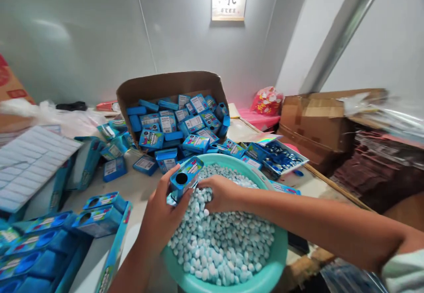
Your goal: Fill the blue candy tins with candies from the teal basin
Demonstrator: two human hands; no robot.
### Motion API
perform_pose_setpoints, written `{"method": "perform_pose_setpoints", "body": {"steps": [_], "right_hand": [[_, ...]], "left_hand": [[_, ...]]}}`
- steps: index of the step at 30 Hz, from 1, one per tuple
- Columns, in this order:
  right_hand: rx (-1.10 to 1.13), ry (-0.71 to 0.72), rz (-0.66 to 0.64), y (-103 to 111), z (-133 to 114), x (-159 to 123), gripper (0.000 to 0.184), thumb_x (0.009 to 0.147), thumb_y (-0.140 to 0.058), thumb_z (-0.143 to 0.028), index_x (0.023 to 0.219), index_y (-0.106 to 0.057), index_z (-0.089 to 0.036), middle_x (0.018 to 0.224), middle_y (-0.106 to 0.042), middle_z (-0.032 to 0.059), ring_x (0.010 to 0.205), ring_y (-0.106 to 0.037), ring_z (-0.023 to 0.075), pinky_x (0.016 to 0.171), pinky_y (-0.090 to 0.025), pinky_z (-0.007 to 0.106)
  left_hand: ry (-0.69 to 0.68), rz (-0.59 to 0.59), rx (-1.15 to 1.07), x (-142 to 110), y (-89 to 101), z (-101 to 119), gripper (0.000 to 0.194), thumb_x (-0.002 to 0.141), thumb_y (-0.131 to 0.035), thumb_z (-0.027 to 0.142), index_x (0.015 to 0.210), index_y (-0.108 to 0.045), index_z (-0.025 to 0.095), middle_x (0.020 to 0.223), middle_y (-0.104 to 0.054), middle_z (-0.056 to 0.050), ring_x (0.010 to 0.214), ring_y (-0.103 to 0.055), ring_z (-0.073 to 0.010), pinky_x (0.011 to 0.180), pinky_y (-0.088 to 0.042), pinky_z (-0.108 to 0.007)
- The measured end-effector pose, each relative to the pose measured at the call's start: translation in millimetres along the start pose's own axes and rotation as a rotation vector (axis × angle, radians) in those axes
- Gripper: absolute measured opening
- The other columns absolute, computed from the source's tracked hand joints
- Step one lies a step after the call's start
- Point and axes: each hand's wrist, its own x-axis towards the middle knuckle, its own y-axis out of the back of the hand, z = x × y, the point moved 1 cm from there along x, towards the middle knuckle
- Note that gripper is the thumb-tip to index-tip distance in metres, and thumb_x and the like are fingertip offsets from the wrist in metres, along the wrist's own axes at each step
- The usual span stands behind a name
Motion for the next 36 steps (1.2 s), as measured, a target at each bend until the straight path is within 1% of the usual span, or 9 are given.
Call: {"method": "perform_pose_setpoints", "body": {"steps": [6, 11, 13, 15, 18, 21, 25, 30, 36], "right_hand": [[0.311, 0.049, 0.175, 5.2, 9.6, -6.3, 0.024, 0.068, -0.073, -0.007, 0.088, -0.073, -0.021, 0.086, -0.071, -0.005, 0.083, -0.065, 0.019, 0.075, -0.046, 0.025], [0.353, -0.027, 0.141, 17.3, 14.4, -12.7, 0.013, 0.078, -0.07, -0.022, 0.091, -0.07, -0.018, 0.081, -0.068, -0.0005, 0.075, -0.062, 0.0201, 0.064, -0.047, 0.026], [0.286, -0.032, 0.058, 24.4, 14.6, -23.0, 0.036, 0.081, -0.077, -0.041, 0.109, -0.071, -0.019, 0.105, -0.071, 0.006, 0.094, -0.064, 0.0271, 0.08, -0.052, 0.034], [0.158, -0.011, -0.069, 27.1, 15.9, -34.3, 0.071, 0.079, -0.081, -0.061, 0.133, -0.065, -0.018, 0.13, -0.063, 0.0139, 0.116, -0.059, 0.0351, 0.1, -0.048, 0.045], [-0.035, 0.09, -0.149, 20.6, 20.2, -42.9, 0.105, 0.068, -0.087, -0.071, 0.15, -0.052, -0.017, 0.14, -0.053, 0.0199, 0.126, -0.052, 0.0402, 0.109, -0.043, 0.051], [-0.153, 0.177, -0.112, 8.7, 23.8, -36.8, 0.11, 0.056, -0.096, -0.066, 0.146, -0.056, -0.018, 0.13, -0.057, 0.0182, 0.118, -0.056, 0.0391, 0.104, -0.047, 0.048], [-0.226, 0.212, -0.077, -0.6, 20.8, -20.2, 0.097, 0.055, -0.097, -0.064, 0.133, -0.064, -0.016, 0.11, -0.066, 0.0143, 0.1, -0.064, 0.0356, 0.089, -0.053, 0.042], [-0.214, 0.191, -0.073, -2.8, 11.4, -13.0, 0.076, 0.064, -0.095, -0.051, 0.126, -0.068, -0.018, 0.105, -0.072, 0.0115, 0.091, -0.069, 0.033, 0.073, -0.05, 0.034], [-0.044, 0.257, -0.018, 1.8, 10.0, -21.0, 0.045, 0.069, -0.09, -0.022, 0.112, -0.076, -0.02, 0.092, -0.075, 0.0045, 0.085, -0.069, 0.0261, 0.074, -0.047, 0.029]], "left_hand": [[0.109, 0.074, -0.235, 13.0, -2.3, 26.0, 0.057, 0.075, -0.078, 0.039, 0.122, -0.052, 0.022, 0.109, -0.07, -0.005, 0.096, -0.072, -0.0226, 0.082, -0.056, -0.031], [0.193, 0.053, -0.276, 44.0, -14.9, 70.8, 0.066, 0.063, -0.078, 0.029, 0.127, -0.063, 0.023, 0.117, -0.066, -0.007, 0.104, -0.068, -0.0251, 0.084, -0.054, -0.032], [0.191, 0.082, -0.335, 50.5, -24.4, 85.1, 0.061, 0.065, -0.077, 0.027, 0.125, -0.07, 0.023, 0.119, -0.069, -0.007, 0.109, -0.067, -0.0259, 0.089, -0.054, -0.033], [0.189, 0.145, -0.435, 51.8, -33.9, 96.9, 0.054, 0.068, -0.075, 0.026, 0.122, -0.073, 0.021, 0.114, -0.073, -0.007, 0.105, -0.069, -0.0249, 0.089, -0.056, -0.033], [0.186, 0.253, -0.475, 47.8, -43.8, 108.5, 0.058, 0.07, -0.074, 0.024, 0.127, -0.072, 0.022, 0.111, -0.076, -0.005, 0.095, -0.072, -0.0226, 0.083, -0.059, -0.032], [0.203, 0.328, -0.456, 42.2, -46.2, 106.1, 0.063, 0.071, -0.076, 0.023, 0.133, -0.069, 0.027, 0.117, -0.076, -0.002, 0.097, -0.072, -0.0212, 0.086, -0.06, -0.031], [0.236, 0.36, -0.402, 38.6, -42.0, 79.5, 0.071, 0.07, -0.08, 0.026, 0.139, -0.064, 0.027, 0.129, -0.072, -0.004, 0.111, -0.071, -0.0241, 0.098, -0.057, -0.035], [0.229, 0.18, -0.146, 44.1, -37.3, 51.4, 0.062, 0.07, -0.08, 0.03, 0.13, -0.071, 0.023, 0.124, -0.074, -0.007, 0.106, -0.072, -0.028, 0.098, -0.057, -0.04], [0.247, -0.008, -0.032, 45.9, -44.1, 52.0, 0.063, 0.074, -0.08, 0.04, 0.132, -0.07, 0.017, 0.125, -0.074, -0.01, 0.111, -0.07, -0.0306, 0.101, -0.055, -0.042]]}}
